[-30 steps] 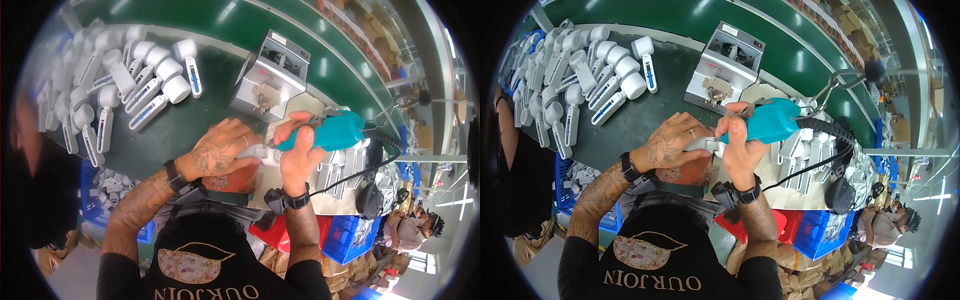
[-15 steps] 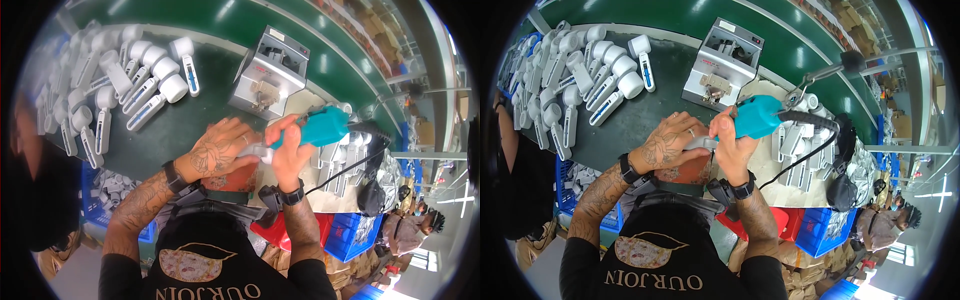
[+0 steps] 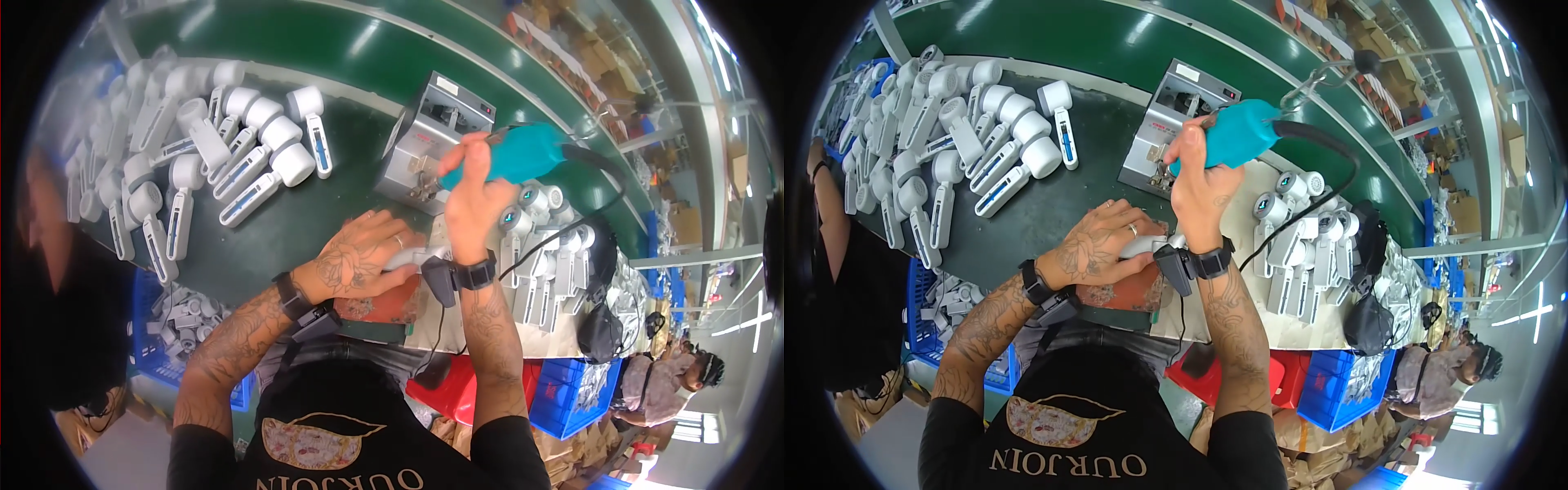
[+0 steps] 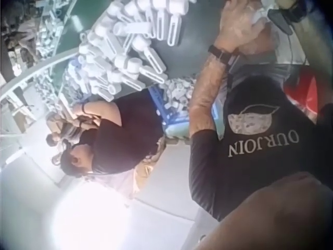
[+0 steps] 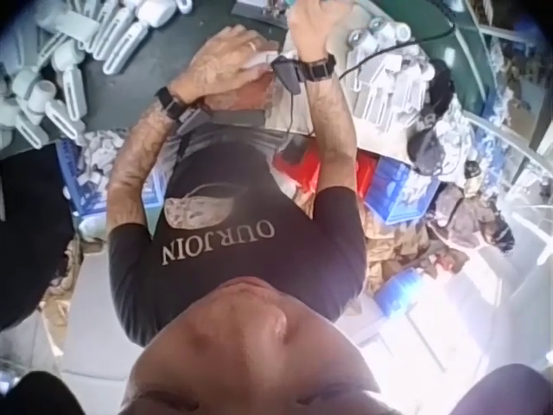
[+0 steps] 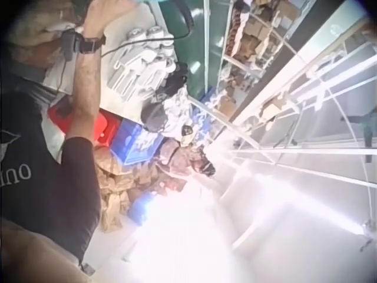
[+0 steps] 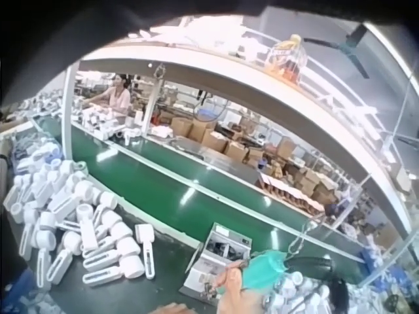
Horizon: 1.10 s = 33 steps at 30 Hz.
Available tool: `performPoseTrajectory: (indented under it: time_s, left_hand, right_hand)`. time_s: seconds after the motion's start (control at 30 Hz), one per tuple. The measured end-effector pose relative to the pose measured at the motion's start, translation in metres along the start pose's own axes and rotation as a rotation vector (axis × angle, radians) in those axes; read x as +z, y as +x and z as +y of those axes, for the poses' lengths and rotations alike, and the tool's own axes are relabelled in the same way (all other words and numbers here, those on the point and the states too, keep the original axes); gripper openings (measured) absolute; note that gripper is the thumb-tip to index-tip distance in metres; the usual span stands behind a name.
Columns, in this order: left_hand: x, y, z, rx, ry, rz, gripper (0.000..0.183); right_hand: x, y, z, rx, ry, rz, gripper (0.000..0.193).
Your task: The person picks up a white plastic component, places it on a red block, and uses a power tool to drive a screw into it before setting it aside and repeating the process.
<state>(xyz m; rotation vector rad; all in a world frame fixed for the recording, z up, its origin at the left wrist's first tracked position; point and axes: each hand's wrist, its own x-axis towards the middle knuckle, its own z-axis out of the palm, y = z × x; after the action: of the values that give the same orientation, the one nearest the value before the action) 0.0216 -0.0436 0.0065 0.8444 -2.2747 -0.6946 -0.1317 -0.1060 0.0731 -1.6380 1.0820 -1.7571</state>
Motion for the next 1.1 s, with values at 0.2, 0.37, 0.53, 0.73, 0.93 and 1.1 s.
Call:
performPoseTrajectory:
  time_s: [0.2, 0.37, 0.53, 0.73, 0.93, 1.1]
  left_hand:
    - [0.002, 0.003, 0.002, 0.06, 0.018, 0.029, 0.041]
    - [0.002, 0.0, -0.002, 0.023, 0.034, 0.051, 0.039]
    - [0.004, 0.005, -0.001, 0.083, 0.033, 0.071, 0.04]
    - [0.004, 0.004, -0.002, 0.062, 0.024, 0.048, 0.041]
    - [0.001, 0.003, -0.003, 0.044, 0.03, 0.028, 0.041]
    - [0.004, 0.006, 0.001, 0.074, 0.06, 0.045, 0.037]
  right_hand:
    - [-0.004, -0.006, 0.013, 0.083, 0.046, -0.018, 0.029]
    - [-0.015, -0.028, -0.024, 0.225, 0.07, 0.002, 0.038]
    - [-0.045, -0.066, -0.042, 0.272, 0.17, -0.032, 0.047]
    - [-0.05, -0.08, -0.038, 0.295, 0.172, -0.062, 0.05]
    - [-0.044, -0.091, -0.02, 0.279, 0.214, -0.047, 0.041]
    - [-0.044, -0.099, -0.02, 0.217, 0.227, -0.022, 0.034]
